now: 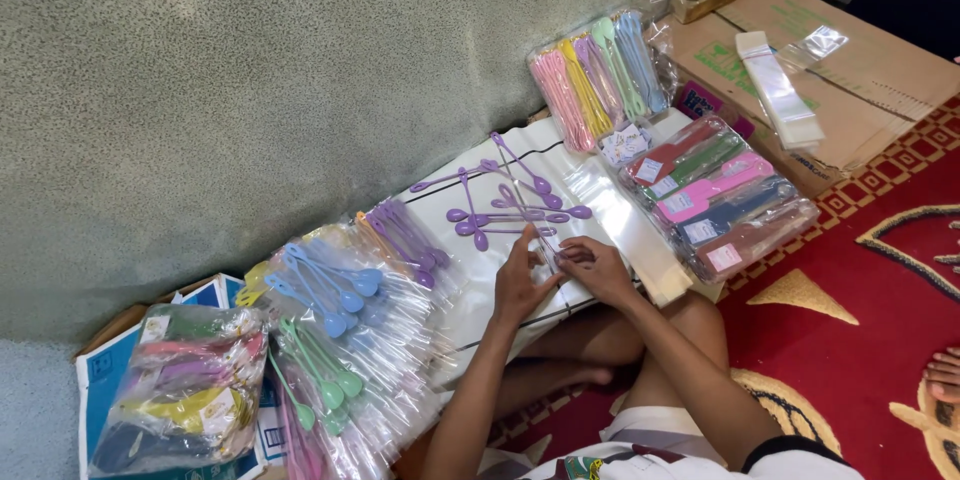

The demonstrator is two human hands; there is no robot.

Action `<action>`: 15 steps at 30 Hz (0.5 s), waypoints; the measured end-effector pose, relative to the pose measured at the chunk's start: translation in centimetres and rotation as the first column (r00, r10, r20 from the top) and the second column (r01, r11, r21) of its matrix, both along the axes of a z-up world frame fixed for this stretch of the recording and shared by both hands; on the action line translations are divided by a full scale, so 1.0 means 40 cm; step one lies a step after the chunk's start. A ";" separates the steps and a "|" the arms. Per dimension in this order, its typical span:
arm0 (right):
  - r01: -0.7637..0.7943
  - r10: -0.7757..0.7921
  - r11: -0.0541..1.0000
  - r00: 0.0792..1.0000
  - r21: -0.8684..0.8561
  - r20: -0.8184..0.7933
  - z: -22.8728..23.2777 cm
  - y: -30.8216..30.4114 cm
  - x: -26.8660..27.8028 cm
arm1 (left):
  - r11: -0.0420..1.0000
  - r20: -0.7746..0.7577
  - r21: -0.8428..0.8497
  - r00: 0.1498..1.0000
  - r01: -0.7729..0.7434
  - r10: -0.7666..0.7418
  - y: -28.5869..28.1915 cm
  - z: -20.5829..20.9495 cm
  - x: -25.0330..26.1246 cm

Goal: Packaging individual plastic spoons into small plastic bags

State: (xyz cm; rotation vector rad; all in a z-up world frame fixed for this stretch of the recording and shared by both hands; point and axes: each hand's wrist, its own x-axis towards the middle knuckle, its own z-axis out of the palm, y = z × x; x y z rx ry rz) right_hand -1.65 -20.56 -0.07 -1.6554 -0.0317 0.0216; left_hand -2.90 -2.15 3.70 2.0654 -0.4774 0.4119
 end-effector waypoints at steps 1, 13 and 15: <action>0.004 -0.004 1.000 1.000 0.000 0.000 0.003 0.002 -0.003 | 1.000 0.000 0.000 1.000 0.004 -0.004 0.003 -0.027 0.009; -0.043 0.044 0.998 0.999 -0.051 0.006 0.012 -0.002 -0.019 | 0.989 0.322 0.138 0.947 -0.046 -0.001 -0.005 -0.087 0.015; -0.021 0.020 0.999 1.000 -0.044 -0.012 0.022 0.004 -0.012 | 0.991 0.359 0.123 0.933 -0.050 0.002 0.000 -0.115 0.029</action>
